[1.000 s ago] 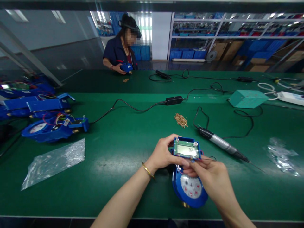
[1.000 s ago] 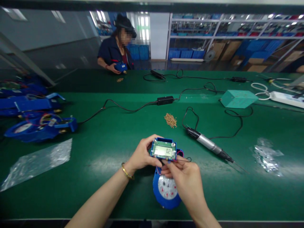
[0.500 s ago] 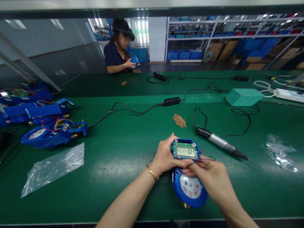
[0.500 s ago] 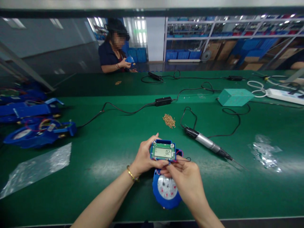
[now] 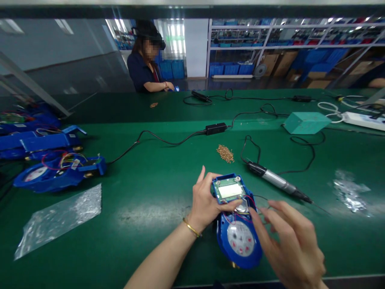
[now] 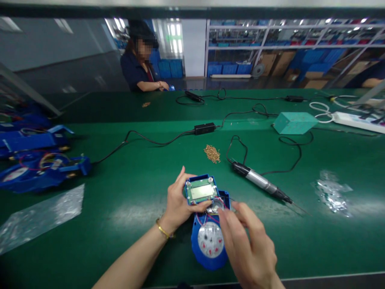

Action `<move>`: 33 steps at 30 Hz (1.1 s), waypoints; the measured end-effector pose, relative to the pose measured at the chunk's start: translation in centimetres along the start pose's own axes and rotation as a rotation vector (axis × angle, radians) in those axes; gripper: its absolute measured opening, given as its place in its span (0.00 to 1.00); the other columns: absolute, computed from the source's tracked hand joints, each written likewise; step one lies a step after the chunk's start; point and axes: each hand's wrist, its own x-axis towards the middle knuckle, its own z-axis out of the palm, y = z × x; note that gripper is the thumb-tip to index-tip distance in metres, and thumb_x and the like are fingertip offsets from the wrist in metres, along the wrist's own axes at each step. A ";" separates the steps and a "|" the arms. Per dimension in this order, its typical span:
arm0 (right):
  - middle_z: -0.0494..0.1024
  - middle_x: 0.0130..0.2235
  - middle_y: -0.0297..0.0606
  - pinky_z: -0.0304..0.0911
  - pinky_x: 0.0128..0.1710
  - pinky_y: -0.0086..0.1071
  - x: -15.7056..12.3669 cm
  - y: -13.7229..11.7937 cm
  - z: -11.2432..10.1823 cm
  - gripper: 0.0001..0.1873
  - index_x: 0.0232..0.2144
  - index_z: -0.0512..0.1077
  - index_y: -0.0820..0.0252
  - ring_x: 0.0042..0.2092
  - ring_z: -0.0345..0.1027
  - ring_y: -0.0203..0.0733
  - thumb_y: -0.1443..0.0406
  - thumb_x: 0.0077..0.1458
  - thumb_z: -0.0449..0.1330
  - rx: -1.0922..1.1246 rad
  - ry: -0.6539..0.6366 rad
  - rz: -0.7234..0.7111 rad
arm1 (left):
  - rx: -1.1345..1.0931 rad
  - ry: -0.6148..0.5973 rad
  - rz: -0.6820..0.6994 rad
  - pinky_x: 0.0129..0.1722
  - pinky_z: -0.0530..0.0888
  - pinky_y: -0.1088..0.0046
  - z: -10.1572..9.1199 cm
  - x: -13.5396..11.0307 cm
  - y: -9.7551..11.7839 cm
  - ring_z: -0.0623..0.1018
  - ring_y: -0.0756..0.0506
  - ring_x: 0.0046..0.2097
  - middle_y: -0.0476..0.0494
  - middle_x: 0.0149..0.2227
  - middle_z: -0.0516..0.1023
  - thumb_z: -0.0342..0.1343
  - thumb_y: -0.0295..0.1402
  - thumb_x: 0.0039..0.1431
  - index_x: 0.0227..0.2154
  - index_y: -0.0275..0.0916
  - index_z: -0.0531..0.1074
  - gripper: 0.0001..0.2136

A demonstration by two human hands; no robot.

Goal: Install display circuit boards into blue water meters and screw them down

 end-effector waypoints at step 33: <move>0.66 0.23 0.31 0.51 0.25 0.27 7.3 7.5 4.4 0.24 0.24 0.71 0.62 0.25 0.56 0.32 0.46 0.55 0.62 1.213 -1.234 0.618 | -0.016 0.005 -0.065 0.67 0.54 0.38 -0.7 -0.2 -0.1 0.82 0.44 0.34 0.50 0.34 0.81 0.72 0.43 0.39 0.40 0.40 0.70 0.26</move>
